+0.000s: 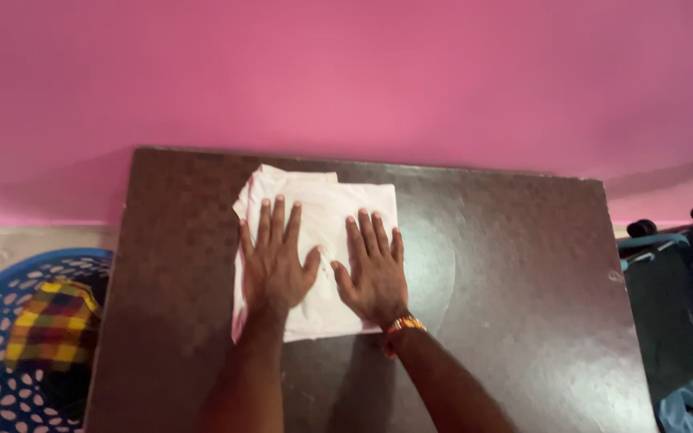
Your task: The person picks up a white t-shirt from a laundry basket, spreads it out on a table, and folds it into a small rectangle before placing it into an open suitcase.
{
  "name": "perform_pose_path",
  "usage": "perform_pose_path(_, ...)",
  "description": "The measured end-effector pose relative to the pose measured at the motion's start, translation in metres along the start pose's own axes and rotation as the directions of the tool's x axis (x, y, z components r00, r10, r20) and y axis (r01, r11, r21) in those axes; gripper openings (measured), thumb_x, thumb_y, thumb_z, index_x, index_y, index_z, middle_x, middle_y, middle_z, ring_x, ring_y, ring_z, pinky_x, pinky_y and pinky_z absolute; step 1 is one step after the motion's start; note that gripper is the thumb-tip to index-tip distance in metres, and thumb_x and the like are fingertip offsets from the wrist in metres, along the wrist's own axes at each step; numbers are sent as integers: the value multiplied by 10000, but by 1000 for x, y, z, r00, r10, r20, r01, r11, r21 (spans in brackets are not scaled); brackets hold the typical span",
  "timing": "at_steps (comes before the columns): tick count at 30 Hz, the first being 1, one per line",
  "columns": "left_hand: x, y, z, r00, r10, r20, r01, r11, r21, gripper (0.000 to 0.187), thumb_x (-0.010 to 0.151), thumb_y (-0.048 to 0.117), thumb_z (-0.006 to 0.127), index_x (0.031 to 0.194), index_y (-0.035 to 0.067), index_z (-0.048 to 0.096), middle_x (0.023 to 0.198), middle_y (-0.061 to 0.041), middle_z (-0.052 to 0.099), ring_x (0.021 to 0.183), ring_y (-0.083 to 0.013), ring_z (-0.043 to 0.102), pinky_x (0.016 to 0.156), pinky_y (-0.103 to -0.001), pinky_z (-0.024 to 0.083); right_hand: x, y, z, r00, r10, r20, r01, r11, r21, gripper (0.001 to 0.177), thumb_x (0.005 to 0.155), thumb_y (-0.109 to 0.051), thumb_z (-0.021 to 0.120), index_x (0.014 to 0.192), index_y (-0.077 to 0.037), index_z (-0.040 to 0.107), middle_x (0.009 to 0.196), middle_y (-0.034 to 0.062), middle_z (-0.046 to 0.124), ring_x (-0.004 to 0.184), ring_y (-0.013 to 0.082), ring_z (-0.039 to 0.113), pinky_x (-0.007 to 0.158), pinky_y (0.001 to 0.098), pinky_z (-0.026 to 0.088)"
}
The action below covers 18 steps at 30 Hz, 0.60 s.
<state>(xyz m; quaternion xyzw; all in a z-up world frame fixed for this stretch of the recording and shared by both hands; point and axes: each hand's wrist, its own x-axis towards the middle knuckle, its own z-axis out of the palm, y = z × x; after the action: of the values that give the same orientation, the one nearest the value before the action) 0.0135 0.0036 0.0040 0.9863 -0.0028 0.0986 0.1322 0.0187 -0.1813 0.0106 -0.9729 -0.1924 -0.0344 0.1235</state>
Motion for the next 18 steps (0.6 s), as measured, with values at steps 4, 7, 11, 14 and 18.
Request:
perform_pose_path(4, 1, -1, 4, 1000, -6, 1, 6, 1000, -15, 820, 901, 509, 581, 1587, 125, 346, 1680, -130, 248, 1562, -301, 163, 1226, -604, 122, -1, 0, 2, 1000, -3, -11, 3, 1000, 4, 780, 977, -505, 435, 1607, -72, 278, 1687, 193, 232, 1582, 347, 141, 1243, 602, 61)
perform_pose_path(7, -2, -1, 6, 1000, -4, -14, 4, 1000, -8, 820, 906, 512, 580, 1587, 123, 343, 1680, -130, 247, 1564, -300, 162, 1224, -607, 119, -3, 2, 4, 999, -21, -28, 21, 1000, 3, 779, 984, -491, 440, 1612, -63, 268, 1689, 198, 228, 1585, 348, 140, 1243, 606, 60)
perform_pose_path(11, 2, -4, 9, 1000, 11, -2, -11, 1000, 16, 831, 912, 532, 570, 1596, 126, 329, 1682, -131, 234, 1561, -304, 152, 1223, -612, 103, -1, 3, 6, 999, -20, -25, 20, 1000, 0, 785, 980, -485, 453, 1608, -53, 264, 1683, 215, 222, 1576, 359, 134, 1233, 608, 64)
perform_pose_path(14, 0, -2, 13, 1000, 9, -4, -9, 1000, 23, 834, 916, 543, 552, 1599, 128, 311, 1686, -127, 218, 1558, -302, 137, 1213, -610, 91, -2, 3, 5, 999, -16, -39, 17, 1000, 25, 786, 986, -488, 452, 1615, -52, 273, 1691, 213, 234, 1588, 360, 144, 1249, 606, 71)
perform_pose_path(18, 0, -4, 14, 999, 3, 34, -5, 998, 70, 829, 940, 560, 525, 1613, 141, 282, 1699, -121, 186, 1569, -300, 111, 1225, -610, 79, -3, 5, 6, 998, -34, -48, 34, 999, -10, 787, 981, -493, 447, 1612, -55, 275, 1686, 212, 238, 1582, 359, 150, 1246, 603, 72)
